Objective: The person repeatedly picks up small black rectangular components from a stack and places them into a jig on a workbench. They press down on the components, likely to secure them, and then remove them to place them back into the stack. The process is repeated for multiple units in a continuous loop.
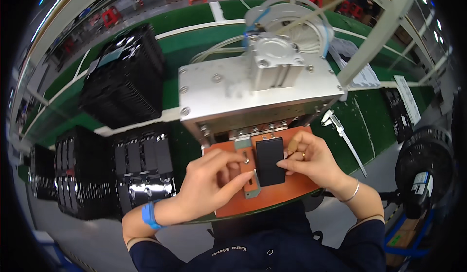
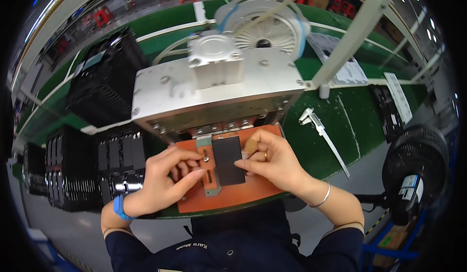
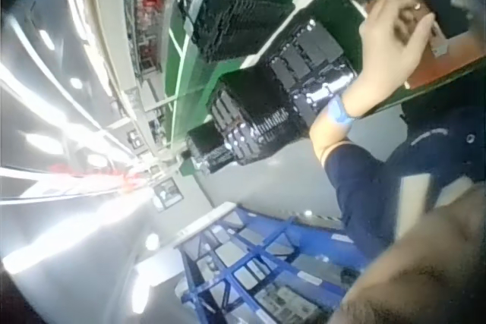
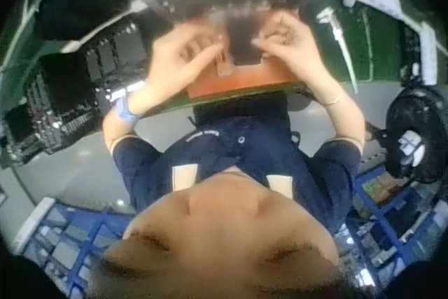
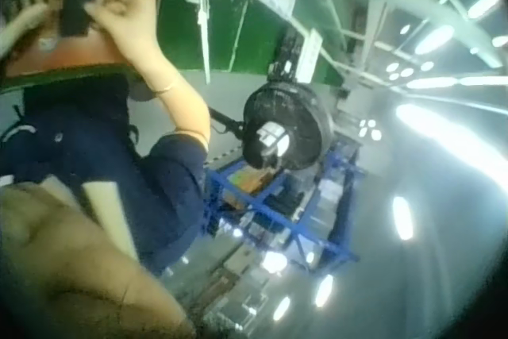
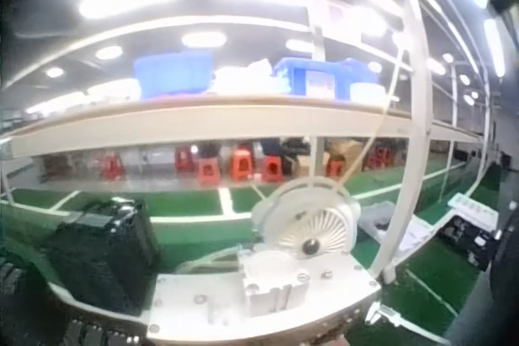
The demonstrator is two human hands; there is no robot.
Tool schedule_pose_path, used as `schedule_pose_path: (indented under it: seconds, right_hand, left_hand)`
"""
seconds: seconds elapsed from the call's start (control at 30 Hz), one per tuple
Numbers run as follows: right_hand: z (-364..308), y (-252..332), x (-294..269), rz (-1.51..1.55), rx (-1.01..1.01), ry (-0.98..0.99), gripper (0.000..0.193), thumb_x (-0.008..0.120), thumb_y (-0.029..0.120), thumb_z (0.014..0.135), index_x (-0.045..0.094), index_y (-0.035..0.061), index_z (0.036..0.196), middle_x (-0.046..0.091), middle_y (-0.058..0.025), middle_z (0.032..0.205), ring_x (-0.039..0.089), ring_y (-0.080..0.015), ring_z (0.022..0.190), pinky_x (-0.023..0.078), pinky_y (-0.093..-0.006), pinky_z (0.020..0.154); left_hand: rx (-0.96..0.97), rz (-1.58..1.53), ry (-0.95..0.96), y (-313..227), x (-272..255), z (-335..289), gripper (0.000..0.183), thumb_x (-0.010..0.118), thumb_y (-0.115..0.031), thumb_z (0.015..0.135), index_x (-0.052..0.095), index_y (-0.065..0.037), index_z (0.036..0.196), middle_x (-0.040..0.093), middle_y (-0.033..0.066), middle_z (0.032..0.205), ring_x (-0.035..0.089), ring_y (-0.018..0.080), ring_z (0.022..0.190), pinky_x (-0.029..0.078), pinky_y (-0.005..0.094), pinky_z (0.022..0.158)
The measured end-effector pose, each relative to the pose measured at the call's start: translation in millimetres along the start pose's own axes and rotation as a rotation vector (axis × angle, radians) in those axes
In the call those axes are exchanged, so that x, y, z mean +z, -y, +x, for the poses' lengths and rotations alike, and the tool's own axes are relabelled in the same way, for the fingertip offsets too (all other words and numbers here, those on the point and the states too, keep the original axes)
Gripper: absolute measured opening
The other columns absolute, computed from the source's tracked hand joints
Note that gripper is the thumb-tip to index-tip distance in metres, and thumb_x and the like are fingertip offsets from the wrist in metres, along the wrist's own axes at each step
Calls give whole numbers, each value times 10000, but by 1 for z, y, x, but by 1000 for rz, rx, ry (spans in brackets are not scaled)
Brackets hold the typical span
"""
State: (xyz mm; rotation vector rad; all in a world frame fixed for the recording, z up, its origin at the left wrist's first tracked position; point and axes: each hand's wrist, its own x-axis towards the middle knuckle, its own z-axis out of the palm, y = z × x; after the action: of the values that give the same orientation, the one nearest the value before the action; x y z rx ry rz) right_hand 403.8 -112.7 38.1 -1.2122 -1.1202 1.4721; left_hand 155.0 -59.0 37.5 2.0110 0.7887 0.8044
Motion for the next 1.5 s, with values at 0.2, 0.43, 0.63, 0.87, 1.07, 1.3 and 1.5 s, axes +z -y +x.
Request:
schedule_pose_path:
  seconds: [0.2, 0.43, 0.63, 0.87, 1.07, 1.3, 1.5]
  right_hand:
    - [1, -3, 59, 21, -97, 210, 177, 666, -53, 864, 527, 9, 953, 602, -56, 963, 654, -102, 830, 558, -228, 689]
    - [70, 15, 126, -1166, -1009, 459, 122, 648, 82, 799, 605, 31, 901, 598, -81, 848, 639, -232, 761, 544, -330, 593]
    - [159, -40, 184, -1561, -1218, 565, 190, 596, 66, 774, 619, 58, 962, 578, -47, 900, 599, -197, 927, 530, -313, 702]
    - [159, -44, 193, -1812, -1244, 634, 151, 582, 117, 814, 629, 48, 940, 597, -32, 876, 593, -177, 957, 494, -296, 715]
    - [161, -45, 195, -1871, -1388, 561, 200, 581, 163, 822, 659, 33, 951, 648, -47, 870, 590, -187, 932, 481, -338, 803]
    - [118, -4, 166, -1467, -1475, 351, 163, 600, 159, 763, 654, 57, 878, 652, -24, 904, 579, -185, 954, 475, -349, 875]
    - [11, 17, 48, -1420, -1347, -66, 265, 736, 29, 645, 718, 51, 909, 608, -94, 986, 621, -211, 674, 523, -278, 591]
  left_hand:
    - [-431, -701, 39, -7, -12, -38, 236, 668, -201, 925, 654, 4, 1039, 610, -20, 677, 521, 31, 571, 395, 201, 485]
    - [-340, -150, -820, 54, -102, -143, 313, 565, -19, 945, 592, 38, 1251, 680, 28, 876, 640, 77, 764, 532, 214, 669]
    - [-567, 508, -795, 91, -88, -194, 304, 737, -124, 834, 694, -8, 1112, 616, 16, 737, 545, 88, 609, 450, 269, 554]
    - [-645, 1079, -907, 84, -89, -201, 290, 794, -290, 759, 697, -61, 908, 571, 60, 859, 620, 255, 731, 505, 378, 608]
    - [-734, 1144, -748, 76, -103, -187, 357, 808, -292, 727, 641, -43, 921, 565, 105, 883, 630, 304, 769, 523, 407, 638]
    - [-766, 1099, -628, 76, -117, -191, 369, 805, -301, 714, 643, -32, 907, 600, 130, 887, 651, 347, 775, 524, 428, 652]
    - [-942, 1142, -512, 62, -103, -190, 386, 771, -314, 748, 662, -1, 946, 633, 164, 943, 663, 364, 825, 538, 444, 718]
